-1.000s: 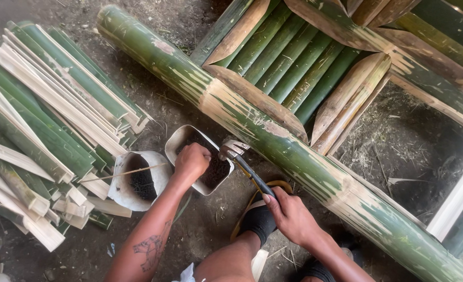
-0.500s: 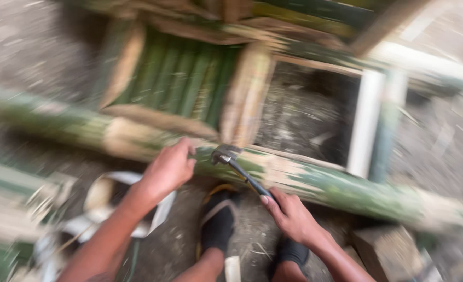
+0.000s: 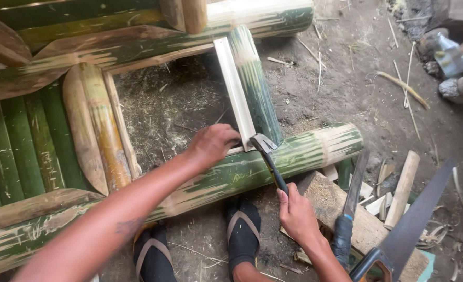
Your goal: The person assembles a bamboo frame by splitting bamboo strips, positioning them into a frame, and securing them with nails using a hammer. The person repeatedly picks up nails, aligns bamboo pieces, and hammers them into place while working on the ground.
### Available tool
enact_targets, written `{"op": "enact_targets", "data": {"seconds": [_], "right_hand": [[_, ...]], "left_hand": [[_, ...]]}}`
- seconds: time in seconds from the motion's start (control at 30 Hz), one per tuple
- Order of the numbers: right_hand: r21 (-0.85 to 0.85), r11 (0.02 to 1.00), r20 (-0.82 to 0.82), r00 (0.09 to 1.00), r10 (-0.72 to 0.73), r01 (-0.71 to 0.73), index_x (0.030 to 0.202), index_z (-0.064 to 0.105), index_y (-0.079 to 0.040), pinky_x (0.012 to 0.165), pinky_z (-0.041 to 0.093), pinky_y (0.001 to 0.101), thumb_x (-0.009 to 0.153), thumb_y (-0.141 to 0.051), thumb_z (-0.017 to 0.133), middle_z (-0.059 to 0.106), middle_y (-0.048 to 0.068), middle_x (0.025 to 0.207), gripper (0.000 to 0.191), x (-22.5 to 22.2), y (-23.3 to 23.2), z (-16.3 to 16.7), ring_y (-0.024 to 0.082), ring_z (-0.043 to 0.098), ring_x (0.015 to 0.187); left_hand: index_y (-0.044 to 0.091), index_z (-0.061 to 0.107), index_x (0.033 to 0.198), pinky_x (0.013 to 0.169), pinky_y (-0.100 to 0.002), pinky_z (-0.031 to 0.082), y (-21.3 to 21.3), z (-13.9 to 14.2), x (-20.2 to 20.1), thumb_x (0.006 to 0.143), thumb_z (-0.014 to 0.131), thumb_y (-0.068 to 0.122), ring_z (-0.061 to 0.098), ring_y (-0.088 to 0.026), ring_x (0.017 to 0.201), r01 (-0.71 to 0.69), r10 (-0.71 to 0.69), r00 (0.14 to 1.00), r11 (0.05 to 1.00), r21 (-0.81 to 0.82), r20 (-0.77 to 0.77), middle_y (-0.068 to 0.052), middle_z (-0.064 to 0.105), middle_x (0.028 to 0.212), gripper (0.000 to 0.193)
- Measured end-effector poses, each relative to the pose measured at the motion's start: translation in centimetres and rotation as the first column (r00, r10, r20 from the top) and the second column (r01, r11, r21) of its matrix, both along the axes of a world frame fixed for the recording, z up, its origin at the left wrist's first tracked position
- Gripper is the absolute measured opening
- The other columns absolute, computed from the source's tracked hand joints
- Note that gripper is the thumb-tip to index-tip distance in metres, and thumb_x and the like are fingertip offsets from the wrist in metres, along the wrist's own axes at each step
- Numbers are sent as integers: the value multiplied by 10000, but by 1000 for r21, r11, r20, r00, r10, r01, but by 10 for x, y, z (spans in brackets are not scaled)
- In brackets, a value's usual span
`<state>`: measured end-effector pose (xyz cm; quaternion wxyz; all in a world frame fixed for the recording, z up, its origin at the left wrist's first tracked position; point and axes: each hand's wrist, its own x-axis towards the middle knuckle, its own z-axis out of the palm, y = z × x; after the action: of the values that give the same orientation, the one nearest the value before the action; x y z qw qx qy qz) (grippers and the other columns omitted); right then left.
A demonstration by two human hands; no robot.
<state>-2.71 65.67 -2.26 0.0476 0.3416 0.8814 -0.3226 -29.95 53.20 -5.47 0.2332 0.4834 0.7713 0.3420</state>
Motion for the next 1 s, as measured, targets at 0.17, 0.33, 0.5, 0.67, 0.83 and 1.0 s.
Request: {"op": "enact_targets", "data": {"seconds": [0.17,0.33,0.5,0.67,0.83,1.0], "right_hand": [[-304,918,-65,955,-288,256,921,622,-34,466,427,383,1038,-335,478,566,108,545,354,18,-6,4,202,555,461],[-294,912,-50,948,-315,288,919,632,-34,447,417,355,1032,-337,475,578,61,541,360,26,-4,9,160,547,462],[-260,948,-72,976,-207,182,926,602,-34,441,433,363,1033,-326,470,588,57,541,338,24,-7,13,171,587,445],[-227,961,-6,986,-165,160,984,587,-43,451,432,383,1025,-310,462,591,87,534,297,20,-13,16,200,589,438],[-181,970,-8,986,-164,160,998,601,-36,465,449,382,1036,-307,474,609,104,575,302,20,-14,22,217,601,461],[-114,989,-246,962,-122,96,1038,570,-11,465,476,377,1032,-312,462,608,95,591,320,23,-16,35,217,640,470]], "left_hand": [[166,762,887,1129,-462,402,35,-47,17,922,711,113,590,-234,1244,5,10,996,986,165,-92,-24,768,1163,82],[215,776,801,1289,-477,180,36,-66,24,875,760,212,432,-213,1465,-35,23,998,983,182,64,53,700,1300,75],[266,786,847,1293,-481,157,37,-75,28,904,743,232,418,-220,1481,-72,50,993,972,223,104,54,702,1303,79],[275,779,807,1305,-478,146,37,-82,28,896,759,221,430,-210,1478,-88,52,984,973,213,168,56,729,1254,106],[269,766,775,1316,-474,140,36,-85,25,903,746,173,423,-213,1498,-85,49,986,971,225,160,55,738,1256,161],[251,766,736,1298,-485,145,36,-84,26,889,764,164,413,-207,1494,-81,47,984,977,196,171,47,720,1281,176]]}}
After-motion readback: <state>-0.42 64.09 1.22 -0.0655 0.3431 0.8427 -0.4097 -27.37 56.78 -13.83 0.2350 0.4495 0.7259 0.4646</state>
